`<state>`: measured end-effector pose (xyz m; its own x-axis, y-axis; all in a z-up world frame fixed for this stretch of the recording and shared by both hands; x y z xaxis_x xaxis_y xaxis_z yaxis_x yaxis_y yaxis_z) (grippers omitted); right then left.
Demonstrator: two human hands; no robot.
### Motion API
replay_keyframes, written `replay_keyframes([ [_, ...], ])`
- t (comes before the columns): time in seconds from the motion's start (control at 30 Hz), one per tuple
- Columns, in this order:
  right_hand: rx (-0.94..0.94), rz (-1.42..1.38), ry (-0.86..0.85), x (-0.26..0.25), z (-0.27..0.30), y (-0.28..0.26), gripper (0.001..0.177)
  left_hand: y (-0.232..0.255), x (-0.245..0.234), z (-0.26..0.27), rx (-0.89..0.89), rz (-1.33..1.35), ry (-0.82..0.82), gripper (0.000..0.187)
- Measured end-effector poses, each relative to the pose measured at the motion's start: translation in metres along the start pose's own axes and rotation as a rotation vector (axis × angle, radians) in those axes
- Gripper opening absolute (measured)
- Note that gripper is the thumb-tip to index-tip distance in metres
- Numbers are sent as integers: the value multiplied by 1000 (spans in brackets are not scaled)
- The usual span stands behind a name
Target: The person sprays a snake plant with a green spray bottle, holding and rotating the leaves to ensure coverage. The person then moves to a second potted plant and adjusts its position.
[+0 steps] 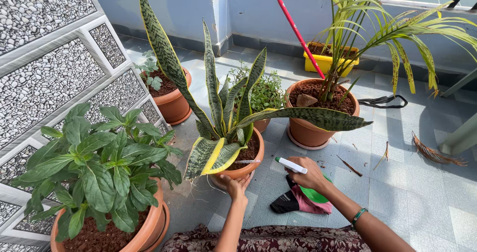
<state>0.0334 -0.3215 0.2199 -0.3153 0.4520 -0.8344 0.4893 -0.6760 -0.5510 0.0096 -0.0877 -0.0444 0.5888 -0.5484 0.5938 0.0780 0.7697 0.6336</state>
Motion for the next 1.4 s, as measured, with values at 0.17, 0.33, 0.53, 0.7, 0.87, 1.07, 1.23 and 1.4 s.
replay_keyframes([
  [0.17,-89,10,24,1,4,-2,29,11,31,16,11,74,-66,78],
  [0.33,-10,45,-3,2,11,7,17,29,25,15,11,-72,-88,82],
  [0.53,-21,90,-35,7,9,10,28,62,-11,-3,18,-275,-35,81],
  [0.7,4,56,-18,9,4,3,22,91,-34,-34,-84,-354,-84,91],
  [0.87,34,25,-40,8,1,-2,24,123,-42,-55,-30,-494,-246,84],
  [1.07,-5,33,4,8,-11,-9,23,113,-50,-51,-29,-305,-174,81],
  [1.23,-6,41,1,9,-15,-12,23,61,-41,-41,-9,-10,-2,70],
  [1.4,-48,3,9,6,-13,-18,25,55,-38,-37,163,-79,107,57],
])
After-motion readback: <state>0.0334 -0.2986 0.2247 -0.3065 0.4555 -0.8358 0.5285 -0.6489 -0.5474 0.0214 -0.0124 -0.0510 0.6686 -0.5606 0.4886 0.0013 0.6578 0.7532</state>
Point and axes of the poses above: each hand's wrist, its own z-axis away from the middle knuckle, its own x-axis out of the palm, y = z × x, the point moved 7 cm from there along -z, towards the middle knuckle, and after that the axes turned 7 degrees about -y, right-handed, at the moved point
